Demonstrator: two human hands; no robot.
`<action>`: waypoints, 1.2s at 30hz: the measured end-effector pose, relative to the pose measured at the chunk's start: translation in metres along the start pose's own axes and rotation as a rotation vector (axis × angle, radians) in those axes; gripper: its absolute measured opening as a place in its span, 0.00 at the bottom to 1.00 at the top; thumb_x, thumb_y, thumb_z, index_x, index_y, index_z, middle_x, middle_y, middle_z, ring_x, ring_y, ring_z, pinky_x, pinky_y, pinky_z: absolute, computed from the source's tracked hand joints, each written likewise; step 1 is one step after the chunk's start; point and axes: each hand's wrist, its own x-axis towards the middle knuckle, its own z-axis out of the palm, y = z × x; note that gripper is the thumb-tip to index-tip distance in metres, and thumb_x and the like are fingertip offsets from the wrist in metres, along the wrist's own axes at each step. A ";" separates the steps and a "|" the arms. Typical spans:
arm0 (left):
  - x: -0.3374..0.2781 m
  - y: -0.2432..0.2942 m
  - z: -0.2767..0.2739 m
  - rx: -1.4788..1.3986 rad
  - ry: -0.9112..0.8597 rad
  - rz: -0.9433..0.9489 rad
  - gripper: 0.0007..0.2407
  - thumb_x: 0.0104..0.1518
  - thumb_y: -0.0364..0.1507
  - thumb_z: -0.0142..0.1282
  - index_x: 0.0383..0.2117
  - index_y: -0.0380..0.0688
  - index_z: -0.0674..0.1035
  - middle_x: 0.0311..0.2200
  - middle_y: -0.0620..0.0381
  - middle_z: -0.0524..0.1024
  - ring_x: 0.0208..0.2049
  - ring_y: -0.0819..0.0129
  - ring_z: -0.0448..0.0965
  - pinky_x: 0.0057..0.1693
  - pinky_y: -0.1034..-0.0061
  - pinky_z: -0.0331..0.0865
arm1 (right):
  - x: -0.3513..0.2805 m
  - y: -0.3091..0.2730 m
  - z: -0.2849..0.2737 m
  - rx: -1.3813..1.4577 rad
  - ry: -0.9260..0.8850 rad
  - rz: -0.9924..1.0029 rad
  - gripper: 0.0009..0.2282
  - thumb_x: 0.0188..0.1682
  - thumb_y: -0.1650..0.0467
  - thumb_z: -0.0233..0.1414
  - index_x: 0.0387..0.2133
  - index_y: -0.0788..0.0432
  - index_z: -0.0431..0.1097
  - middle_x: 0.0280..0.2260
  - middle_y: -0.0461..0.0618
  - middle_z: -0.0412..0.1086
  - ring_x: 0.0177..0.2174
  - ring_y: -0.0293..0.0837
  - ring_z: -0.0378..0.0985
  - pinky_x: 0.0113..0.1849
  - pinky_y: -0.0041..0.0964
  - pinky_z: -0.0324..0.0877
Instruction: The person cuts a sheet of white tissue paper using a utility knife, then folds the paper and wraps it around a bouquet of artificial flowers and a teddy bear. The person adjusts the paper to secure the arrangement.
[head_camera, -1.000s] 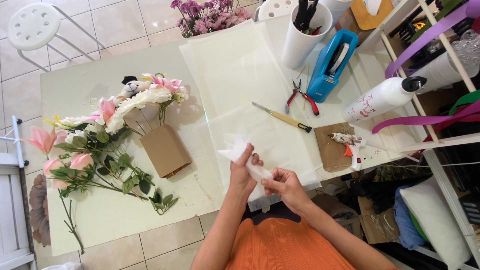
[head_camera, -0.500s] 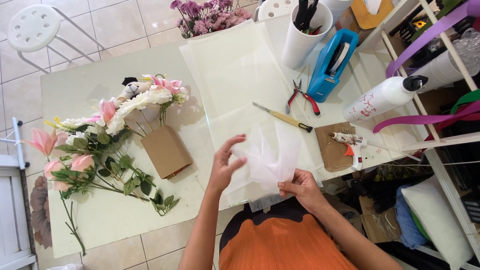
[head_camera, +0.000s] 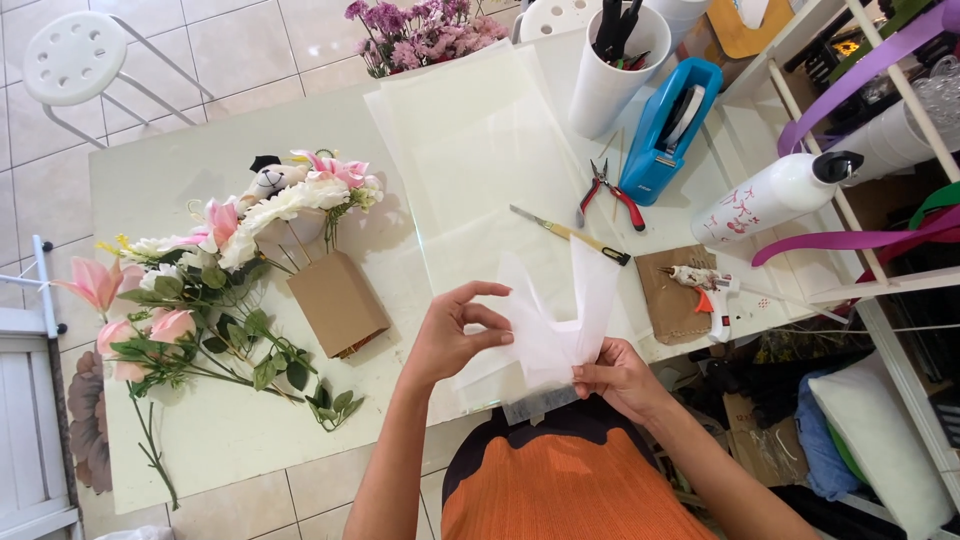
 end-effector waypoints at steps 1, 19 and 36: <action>0.002 -0.008 -0.003 0.000 0.001 0.001 0.24 0.43 0.14 0.68 0.50 0.42 0.79 0.27 0.48 0.85 0.33 0.67 0.84 0.47 0.73 0.78 | 0.001 0.001 -0.003 -0.001 -0.001 -0.001 0.06 0.39 0.85 0.60 0.28 0.70 0.74 0.21 0.61 0.76 0.16 0.49 0.79 0.20 0.38 0.77; -0.003 0.009 -0.016 0.142 -0.063 0.054 0.05 0.45 0.16 0.69 0.24 0.41 0.86 0.22 0.58 0.75 0.24 0.76 0.71 0.33 0.82 0.69 | 0.015 0.009 -0.027 0.104 -0.009 0.179 0.07 0.40 0.84 0.57 0.32 0.69 0.74 0.24 0.59 0.76 0.14 0.47 0.77 0.19 0.35 0.75; -0.006 0.025 0.014 0.676 -0.178 0.243 0.16 0.40 0.28 0.72 0.37 0.51 0.83 0.33 0.55 0.84 0.48 0.49 0.78 0.64 0.52 0.60 | 0.010 0.000 -0.008 0.151 0.056 0.223 0.06 0.43 0.84 0.54 0.32 0.68 0.72 0.24 0.54 0.74 0.15 0.42 0.73 0.21 0.31 0.69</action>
